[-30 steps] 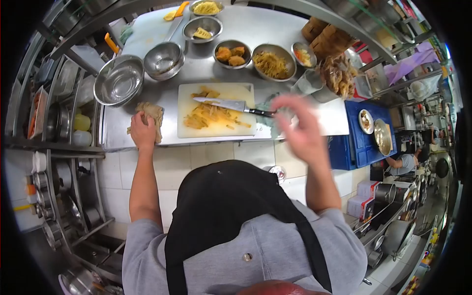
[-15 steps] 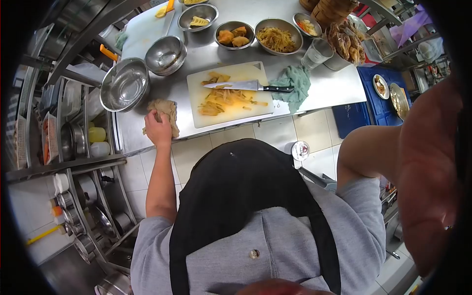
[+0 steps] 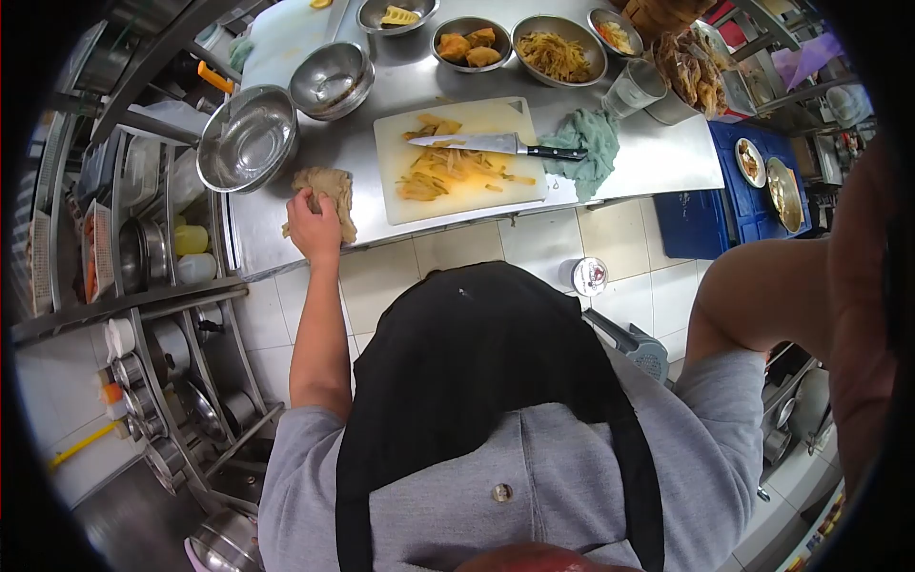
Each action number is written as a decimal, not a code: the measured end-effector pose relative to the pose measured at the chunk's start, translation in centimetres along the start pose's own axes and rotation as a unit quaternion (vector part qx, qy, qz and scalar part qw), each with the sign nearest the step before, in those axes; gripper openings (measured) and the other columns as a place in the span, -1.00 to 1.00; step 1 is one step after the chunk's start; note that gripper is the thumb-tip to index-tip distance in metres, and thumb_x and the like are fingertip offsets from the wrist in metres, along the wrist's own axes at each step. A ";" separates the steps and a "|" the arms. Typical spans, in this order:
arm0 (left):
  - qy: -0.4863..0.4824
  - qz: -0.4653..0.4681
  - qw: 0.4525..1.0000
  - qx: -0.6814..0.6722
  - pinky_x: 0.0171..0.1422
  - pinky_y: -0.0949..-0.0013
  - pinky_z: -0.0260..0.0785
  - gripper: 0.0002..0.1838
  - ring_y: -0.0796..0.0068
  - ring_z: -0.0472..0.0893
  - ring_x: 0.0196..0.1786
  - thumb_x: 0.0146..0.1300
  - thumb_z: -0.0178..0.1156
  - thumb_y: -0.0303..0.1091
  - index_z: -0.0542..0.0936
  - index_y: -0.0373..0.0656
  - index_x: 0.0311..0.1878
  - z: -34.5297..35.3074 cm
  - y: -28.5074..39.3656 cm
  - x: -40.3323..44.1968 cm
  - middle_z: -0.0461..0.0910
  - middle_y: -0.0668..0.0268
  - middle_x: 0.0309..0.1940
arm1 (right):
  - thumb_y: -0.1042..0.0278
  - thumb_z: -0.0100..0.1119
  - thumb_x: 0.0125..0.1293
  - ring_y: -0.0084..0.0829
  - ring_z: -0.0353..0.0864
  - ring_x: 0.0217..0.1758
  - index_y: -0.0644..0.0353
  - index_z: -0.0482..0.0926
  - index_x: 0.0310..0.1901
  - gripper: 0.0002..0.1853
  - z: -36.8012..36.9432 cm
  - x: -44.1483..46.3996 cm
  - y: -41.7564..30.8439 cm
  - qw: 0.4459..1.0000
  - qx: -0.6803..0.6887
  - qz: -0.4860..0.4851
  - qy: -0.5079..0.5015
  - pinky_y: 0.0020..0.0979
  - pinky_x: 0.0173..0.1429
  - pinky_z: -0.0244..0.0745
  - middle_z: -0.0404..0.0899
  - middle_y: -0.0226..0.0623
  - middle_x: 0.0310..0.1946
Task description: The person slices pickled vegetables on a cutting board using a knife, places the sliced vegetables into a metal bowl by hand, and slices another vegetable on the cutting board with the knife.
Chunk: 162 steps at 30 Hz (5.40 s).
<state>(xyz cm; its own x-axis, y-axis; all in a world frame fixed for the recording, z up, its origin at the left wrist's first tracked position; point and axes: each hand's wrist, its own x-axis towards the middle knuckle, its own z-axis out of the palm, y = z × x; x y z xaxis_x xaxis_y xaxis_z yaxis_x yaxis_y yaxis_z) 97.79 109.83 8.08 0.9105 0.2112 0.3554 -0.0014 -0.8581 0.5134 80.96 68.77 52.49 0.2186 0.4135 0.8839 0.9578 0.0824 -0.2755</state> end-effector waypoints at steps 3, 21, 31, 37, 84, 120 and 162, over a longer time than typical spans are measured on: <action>0.004 0.000 1.000 -0.003 0.24 -0.01 0.49 -0.64 -0.03 0.64 0.14 0.36 0.26 -0.14 0.66 -0.15 0.10 0.4 -0.1 0.2 0.65 0.12 0.05 | 0.52 0.20 0.42 -0.40 0.68 0.11 0.21 0.61 0.27 -0.61 -0.3 -0.5 0.1 1.000 0.005 0.005 0.003 -0.39 0.19 0.58 0.69 -0.21 0.06; -0.218 0.178 0.955 -0.098 0.44 0.02 0.40 -0.52 -0.09 0.53 0.30 0.26 0.33 -0.39 0.58 -0.28 0.25 -2.4 8.7 -3.7 0.60 -0.01 0.13 | 0.55 0.10 0.27 0.06 0.65 0.15 0.34 0.58 0.05 -0.69 8.4 -34.4 20.4 0.710 -0.366 0.523 -0.297 0.03 0.31 0.49 0.67 0.03 -0.05; -0.304 0.218 0.925 -0.057 0.40 0.06 0.47 -0.54 -0.07 0.57 0.25 0.33 0.23 -0.44 0.57 -0.30 0.29 2.4 13.2 -3.1 0.58 -0.01 0.15 | 0.41 0.17 0.27 0.24 0.70 -0.17 0.38 0.53 -0.17 -0.80 6.9 -33.8 18.1 0.710 -0.334 0.605 -0.135 0.09 -0.01 0.60 0.67 0.20 -0.28; -0.307 0.269 0.906 -0.114 0.36 0.02 0.48 -0.66 -0.06 0.59 0.23 0.33 0.20 -0.41 0.64 -0.21 0.16 4.7 19.7 -2.8 0.64 0.06 0.07 | 0.29 0.22 0.26 0.23 0.69 -0.22 0.43 0.57 -0.21 -0.71 7.7 -33.4 14.4 0.658 -0.243 0.713 -0.009 0.03 -0.07 0.55 0.68 0.23 -0.34; -0.448 0.390 0.804 0.002 0.19 0.06 0.50 -0.82 0.02 0.64 0.03 0.31 0.24 -0.40 0.71 -0.26 -0.11 6.7 24.1 3.7 0.71 0.08 -0.17 | 0.17 0.25 0.44 -0.04 0.60 -0.39 0.40 0.58 -0.21 -0.65 11.7 -35.8 6.9 0.605 -0.178 0.771 0.094 -0.11 -0.17 0.51 0.60 0.06 -0.45; -0.209 0.562 0.799 -0.049 0.47 0.02 0.33 -0.66 0.16 0.52 0.24 0.20 0.26 -0.48 0.68 -0.17 0.06 3.8 25.6 -2.7 0.65 0.26 -0.01 | 0.37 0.32 0.36 0.03 0.71 -0.28 0.24 0.47 -0.20 -0.80 11.7 -34.3 7.2 0.683 -0.399 0.608 -0.069 -0.01 -0.20 0.58 0.65 -0.08 -0.37; -0.442 0.317 0.838 0.048 0.30 0.09 0.48 -0.79 0.10 0.60 0.19 0.20 0.34 -0.35 0.66 -0.16 -0.10 6.6 21.0 7.1 0.65 0.19 -0.06 | 0.19 0.24 0.39 0.18 0.71 -0.12 0.29 0.66 -0.17 -0.72 15.3 -34.2 9.4 0.662 -0.054 0.734 -0.142 0.11 0.00 0.56 0.71 0.13 -0.28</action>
<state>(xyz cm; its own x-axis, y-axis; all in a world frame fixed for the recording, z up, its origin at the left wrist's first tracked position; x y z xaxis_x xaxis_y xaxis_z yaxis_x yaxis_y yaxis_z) 106.99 90.21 16.20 0.6904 -0.6935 -0.2062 -0.6055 -0.7098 0.3599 79.60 69.28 13.94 0.8993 0.1324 -0.4167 -0.2358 -0.6558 -0.7172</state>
